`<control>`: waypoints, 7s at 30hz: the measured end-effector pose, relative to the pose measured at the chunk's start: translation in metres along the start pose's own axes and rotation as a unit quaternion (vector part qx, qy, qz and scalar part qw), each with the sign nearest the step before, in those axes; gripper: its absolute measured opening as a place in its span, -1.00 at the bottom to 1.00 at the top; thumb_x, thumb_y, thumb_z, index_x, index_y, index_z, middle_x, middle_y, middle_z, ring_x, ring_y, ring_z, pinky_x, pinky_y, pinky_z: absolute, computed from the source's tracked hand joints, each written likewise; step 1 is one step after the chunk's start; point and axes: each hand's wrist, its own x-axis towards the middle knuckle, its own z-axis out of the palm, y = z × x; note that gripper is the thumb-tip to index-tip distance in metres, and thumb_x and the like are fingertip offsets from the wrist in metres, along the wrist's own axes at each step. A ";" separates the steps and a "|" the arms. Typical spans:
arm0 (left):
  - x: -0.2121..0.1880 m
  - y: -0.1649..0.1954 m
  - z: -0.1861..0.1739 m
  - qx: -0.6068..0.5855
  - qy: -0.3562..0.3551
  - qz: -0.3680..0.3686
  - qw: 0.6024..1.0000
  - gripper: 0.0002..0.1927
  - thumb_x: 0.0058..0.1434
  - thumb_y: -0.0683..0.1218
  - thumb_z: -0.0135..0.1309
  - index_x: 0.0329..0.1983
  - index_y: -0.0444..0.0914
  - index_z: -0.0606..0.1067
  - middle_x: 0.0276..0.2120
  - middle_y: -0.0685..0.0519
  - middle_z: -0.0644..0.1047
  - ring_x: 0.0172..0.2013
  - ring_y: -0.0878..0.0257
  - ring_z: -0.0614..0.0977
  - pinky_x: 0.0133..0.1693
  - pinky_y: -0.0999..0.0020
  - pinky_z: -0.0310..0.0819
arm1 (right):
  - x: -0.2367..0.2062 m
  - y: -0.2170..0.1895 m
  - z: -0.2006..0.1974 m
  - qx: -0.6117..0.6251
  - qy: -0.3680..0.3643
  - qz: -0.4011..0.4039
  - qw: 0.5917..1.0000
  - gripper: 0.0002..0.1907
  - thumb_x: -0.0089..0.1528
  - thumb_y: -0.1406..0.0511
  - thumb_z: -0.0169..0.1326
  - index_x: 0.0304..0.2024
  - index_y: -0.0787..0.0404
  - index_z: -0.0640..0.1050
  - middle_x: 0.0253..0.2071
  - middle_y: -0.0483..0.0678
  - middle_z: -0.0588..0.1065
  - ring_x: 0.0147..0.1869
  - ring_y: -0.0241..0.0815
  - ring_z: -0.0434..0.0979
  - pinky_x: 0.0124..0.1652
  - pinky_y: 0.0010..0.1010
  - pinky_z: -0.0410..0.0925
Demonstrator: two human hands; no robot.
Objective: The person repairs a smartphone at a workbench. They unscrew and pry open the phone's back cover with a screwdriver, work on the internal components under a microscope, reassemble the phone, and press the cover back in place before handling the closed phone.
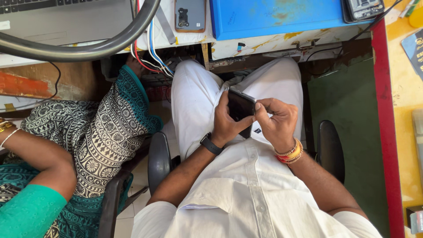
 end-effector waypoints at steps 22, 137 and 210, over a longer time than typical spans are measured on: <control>0.004 0.002 -0.014 0.136 -0.096 0.066 0.984 -0.25 -0.03 -0.05 0.49 0.14 -0.35 0.34 -0.21 -0.04 0.64 -0.22 0.20 0.74 -0.13 0.34 0.65 | -0.019 0.016 -0.030 0.085 -0.069 0.050 0.993 -0.88 0.26 0.55 0.11 -0.19 0.43 0.65 -0.33 0.01 0.65 -0.27 -0.34 0.67 -0.23 -0.58 0.51; 0.028 0.008 0.026 0.304 -0.138 0.216 0.917 -0.66 0.28 0.01 0.00 -0.55 -0.21 0.26 -0.64 0.07 0.24 -0.61 0.16 0.27 -0.47 0.20 0.13 | -0.049 0.016 -0.068 -0.219 -0.139 -0.040 0.965 -0.87 0.04 0.44 0.33 -0.42 0.25 0.60 -0.46 -0.09 0.59 -0.51 -0.21 0.55 -0.49 -0.45 0.35; 0.091 -0.010 0.021 -0.551 -0.088 0.126 0.820 -0.47 0.51 0.13 -0.25 -0.62 -0.13 0.21 -0.63 0.09 0.30 -0.45 0.24 0.36 -0.18 0.30 0.27 | -0.001 -0.003 -0.009 -0.185 -0.059 -0.321 0.927 -0.56 0.10 0.57 0.29 0.01 0.21 0.59 0.03 0.17 0.51 0.06 0.07 0.61 -0.05 -0.21 0.49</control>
